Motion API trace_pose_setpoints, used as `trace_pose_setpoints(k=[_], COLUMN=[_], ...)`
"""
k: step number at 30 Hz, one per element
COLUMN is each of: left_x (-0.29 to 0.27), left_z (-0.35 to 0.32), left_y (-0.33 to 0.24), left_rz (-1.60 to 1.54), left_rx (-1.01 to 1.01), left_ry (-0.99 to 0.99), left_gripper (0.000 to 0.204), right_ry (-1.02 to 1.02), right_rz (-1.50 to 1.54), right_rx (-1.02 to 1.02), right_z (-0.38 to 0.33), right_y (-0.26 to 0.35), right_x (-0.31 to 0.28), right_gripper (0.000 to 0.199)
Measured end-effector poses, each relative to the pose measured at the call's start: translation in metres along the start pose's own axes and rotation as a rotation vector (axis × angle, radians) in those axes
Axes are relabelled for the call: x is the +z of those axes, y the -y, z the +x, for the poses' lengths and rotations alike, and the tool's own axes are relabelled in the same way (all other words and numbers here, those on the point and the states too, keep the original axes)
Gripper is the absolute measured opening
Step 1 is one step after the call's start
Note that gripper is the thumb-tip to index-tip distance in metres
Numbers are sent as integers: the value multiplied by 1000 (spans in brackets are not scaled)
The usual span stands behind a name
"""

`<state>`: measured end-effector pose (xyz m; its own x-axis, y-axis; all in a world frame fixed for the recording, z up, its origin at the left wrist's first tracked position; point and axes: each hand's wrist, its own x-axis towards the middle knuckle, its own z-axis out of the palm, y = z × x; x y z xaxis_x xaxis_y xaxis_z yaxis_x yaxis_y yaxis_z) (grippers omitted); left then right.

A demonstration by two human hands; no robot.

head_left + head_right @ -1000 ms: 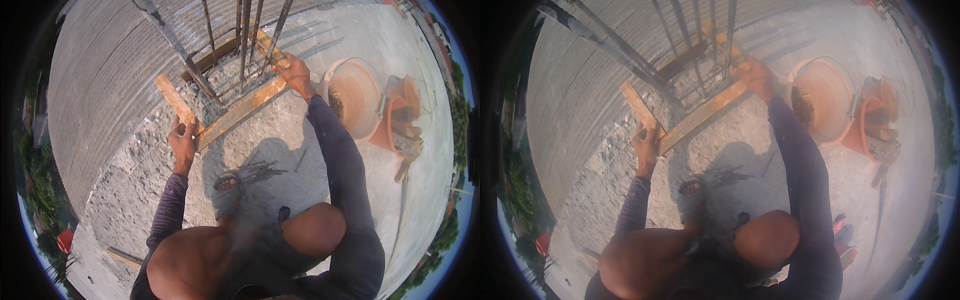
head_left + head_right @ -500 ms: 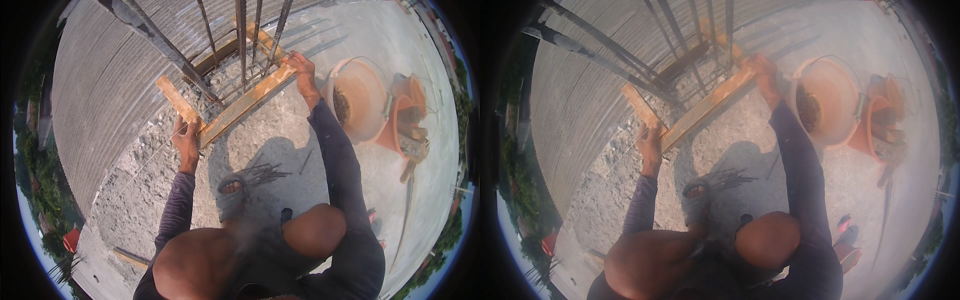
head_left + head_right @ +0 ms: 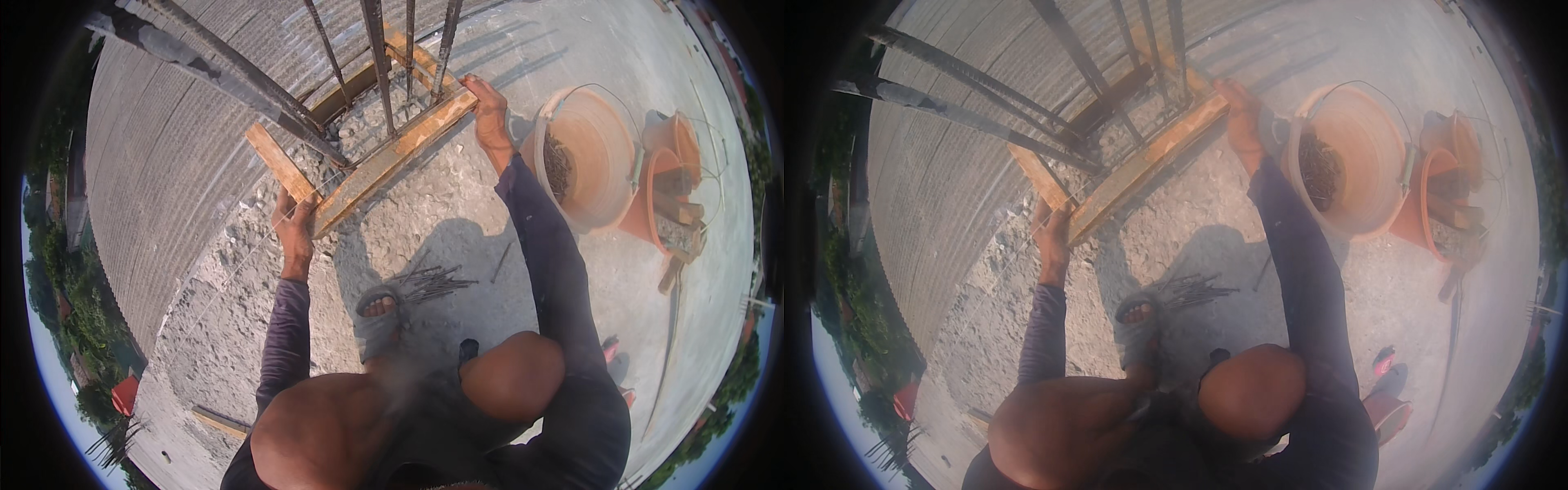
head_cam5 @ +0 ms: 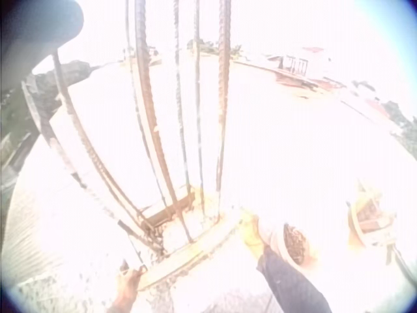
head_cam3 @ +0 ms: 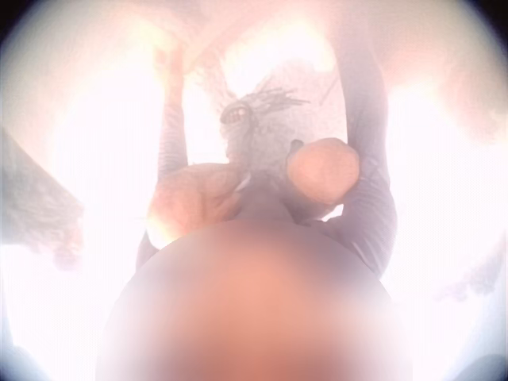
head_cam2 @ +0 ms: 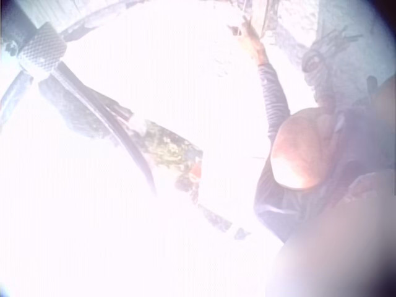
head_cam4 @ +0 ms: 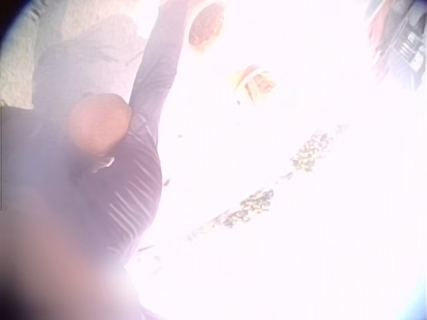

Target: The person assembles a small wooden frame around a vertical rebar structure. They measure the rebar cage with a tape measure, hammer nails into wooden planks, and fit the frame around the rebar.

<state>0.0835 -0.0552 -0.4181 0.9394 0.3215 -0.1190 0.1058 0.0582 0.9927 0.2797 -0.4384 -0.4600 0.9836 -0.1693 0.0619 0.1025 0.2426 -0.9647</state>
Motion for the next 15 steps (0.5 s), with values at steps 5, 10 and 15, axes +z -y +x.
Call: trace_pose_setpoints(k=[5, 10, 15], left_x=[-5, -4, 0], left_z=[2, 1, -3], left_y=[-3, 12, 24], left_rz=[59, 47, 32], left_rx=[84, 6, -42], left_ry=[39, 10, 7], left_gripper=[76, 78, 74], right_ry=[20, 8, 18], right_rz=[-39, -34, -53], right_rx=[-76, 16, 27], right_z=[0, -4, -5], right_y=[-6, -4, -14], right_x=[0, -3, -8], right_gripper=[37, 38, 38])
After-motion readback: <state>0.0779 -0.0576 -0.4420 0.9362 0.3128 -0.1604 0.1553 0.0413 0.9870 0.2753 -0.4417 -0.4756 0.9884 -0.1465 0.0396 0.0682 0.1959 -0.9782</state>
